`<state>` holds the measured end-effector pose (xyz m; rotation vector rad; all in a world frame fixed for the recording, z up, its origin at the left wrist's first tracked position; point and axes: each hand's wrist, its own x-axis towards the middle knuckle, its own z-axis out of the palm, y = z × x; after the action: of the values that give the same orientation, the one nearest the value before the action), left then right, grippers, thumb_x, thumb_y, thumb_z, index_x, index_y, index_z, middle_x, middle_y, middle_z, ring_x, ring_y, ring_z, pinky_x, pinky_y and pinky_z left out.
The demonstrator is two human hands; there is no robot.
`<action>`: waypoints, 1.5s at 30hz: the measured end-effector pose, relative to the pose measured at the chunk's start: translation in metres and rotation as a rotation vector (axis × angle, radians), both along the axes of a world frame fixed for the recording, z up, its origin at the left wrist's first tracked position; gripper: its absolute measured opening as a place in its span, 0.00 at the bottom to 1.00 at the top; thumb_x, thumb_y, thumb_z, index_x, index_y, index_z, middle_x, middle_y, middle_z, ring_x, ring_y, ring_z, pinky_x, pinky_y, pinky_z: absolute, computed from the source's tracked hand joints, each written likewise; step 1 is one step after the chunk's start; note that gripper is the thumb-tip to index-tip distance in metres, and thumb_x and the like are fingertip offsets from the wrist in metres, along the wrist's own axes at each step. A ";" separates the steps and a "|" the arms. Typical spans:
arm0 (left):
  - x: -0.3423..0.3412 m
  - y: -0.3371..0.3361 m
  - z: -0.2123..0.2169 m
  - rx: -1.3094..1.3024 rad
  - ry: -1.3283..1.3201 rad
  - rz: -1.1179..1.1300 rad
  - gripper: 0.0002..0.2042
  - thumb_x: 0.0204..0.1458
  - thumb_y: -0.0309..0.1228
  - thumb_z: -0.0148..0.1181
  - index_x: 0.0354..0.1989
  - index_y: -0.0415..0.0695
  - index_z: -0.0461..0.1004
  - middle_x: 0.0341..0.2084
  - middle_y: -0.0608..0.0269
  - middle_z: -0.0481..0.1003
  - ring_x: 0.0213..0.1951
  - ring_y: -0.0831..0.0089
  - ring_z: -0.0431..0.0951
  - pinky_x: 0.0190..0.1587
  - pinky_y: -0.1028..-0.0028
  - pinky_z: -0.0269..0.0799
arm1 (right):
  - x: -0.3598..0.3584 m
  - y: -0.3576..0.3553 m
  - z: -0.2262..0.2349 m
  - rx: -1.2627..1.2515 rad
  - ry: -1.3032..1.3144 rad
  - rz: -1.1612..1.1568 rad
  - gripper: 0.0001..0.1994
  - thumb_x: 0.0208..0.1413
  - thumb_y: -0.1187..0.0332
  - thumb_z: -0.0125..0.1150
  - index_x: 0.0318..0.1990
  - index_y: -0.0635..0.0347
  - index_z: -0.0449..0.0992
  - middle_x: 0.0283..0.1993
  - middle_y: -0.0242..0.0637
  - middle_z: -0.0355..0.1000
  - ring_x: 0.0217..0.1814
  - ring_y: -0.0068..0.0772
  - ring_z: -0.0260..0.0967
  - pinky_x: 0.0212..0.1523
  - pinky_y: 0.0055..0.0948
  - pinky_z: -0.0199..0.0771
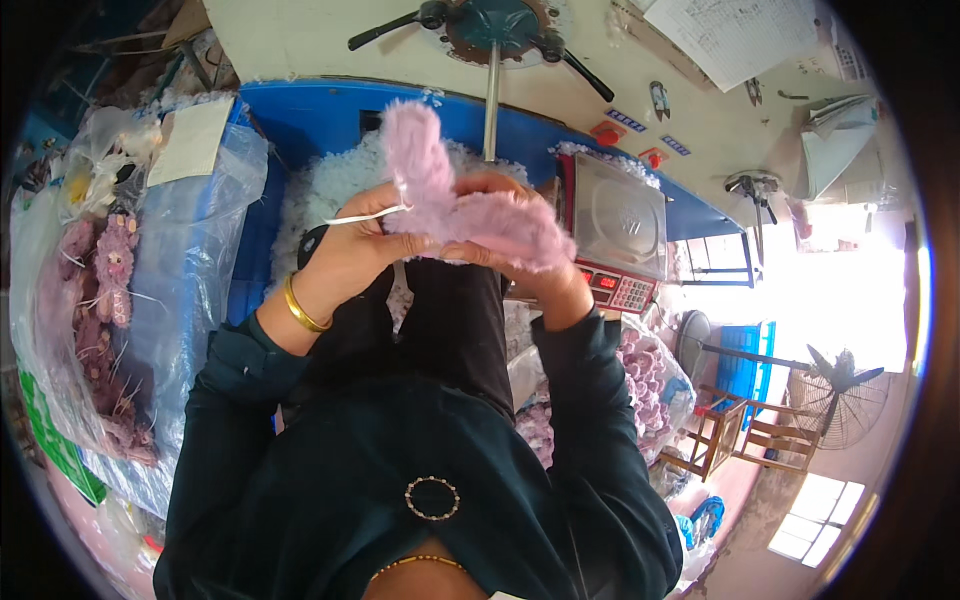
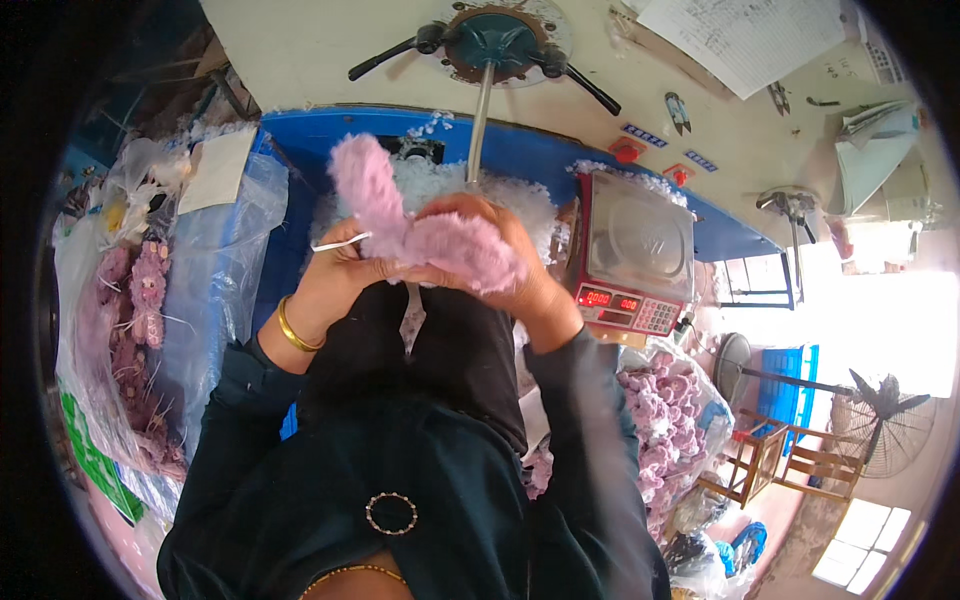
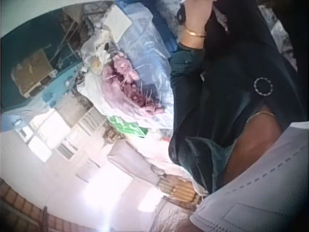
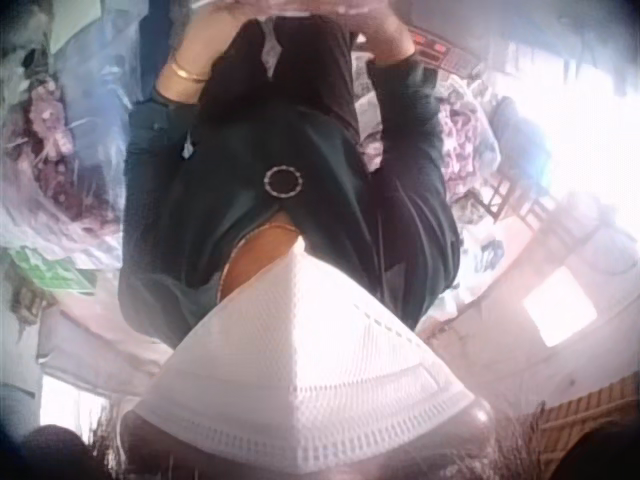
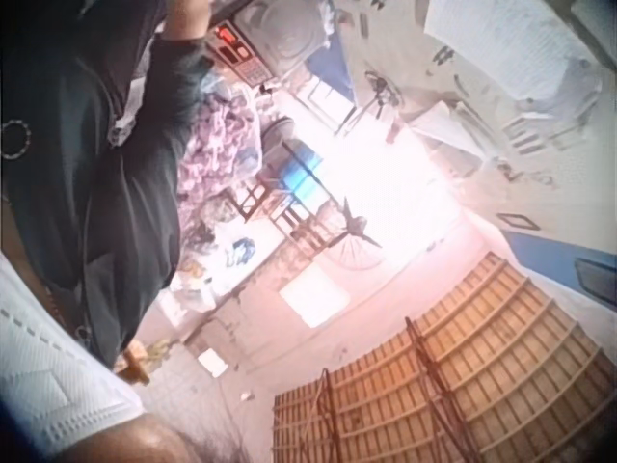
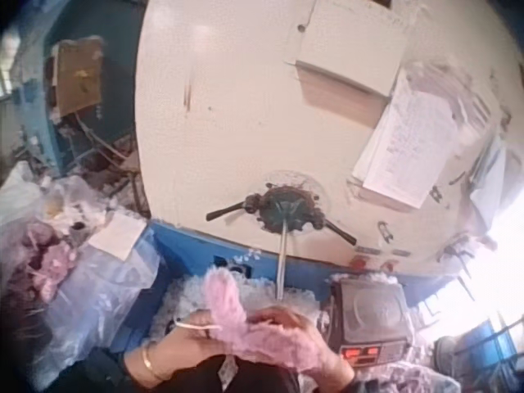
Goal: The person repeatedly picks up pink plush toy shells, stuffs them with white synthetic fiber, and places them on a digital scale. The person handles the toys one at a time, adjusting the stuffing by hand before weighing each unit.
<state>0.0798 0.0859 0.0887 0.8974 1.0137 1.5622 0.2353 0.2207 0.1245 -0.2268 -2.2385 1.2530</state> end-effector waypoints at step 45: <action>-0.045 0.134 -0.053 0.364 -0.386 -0.297 0.13 0.55 0.32 0.51 0.46 0.39 0.68 0.42 0.57 0.71 0.46 0.66 0.72 0.53 0.69 0.68 | -0.024 0.052 -0.025 0.020 -0.106 -0.457 0.22 0.36 0.69 0.69 0.40 0.62 0.67 0.28 0.43 0.70 0.29 0.41 0.69 0.33 0.31 0.68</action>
<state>0.0351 0.2201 0.0356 0.8958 0.3112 1.6042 0.2116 0.2722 0.0992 -0.7652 -2.1190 0.9870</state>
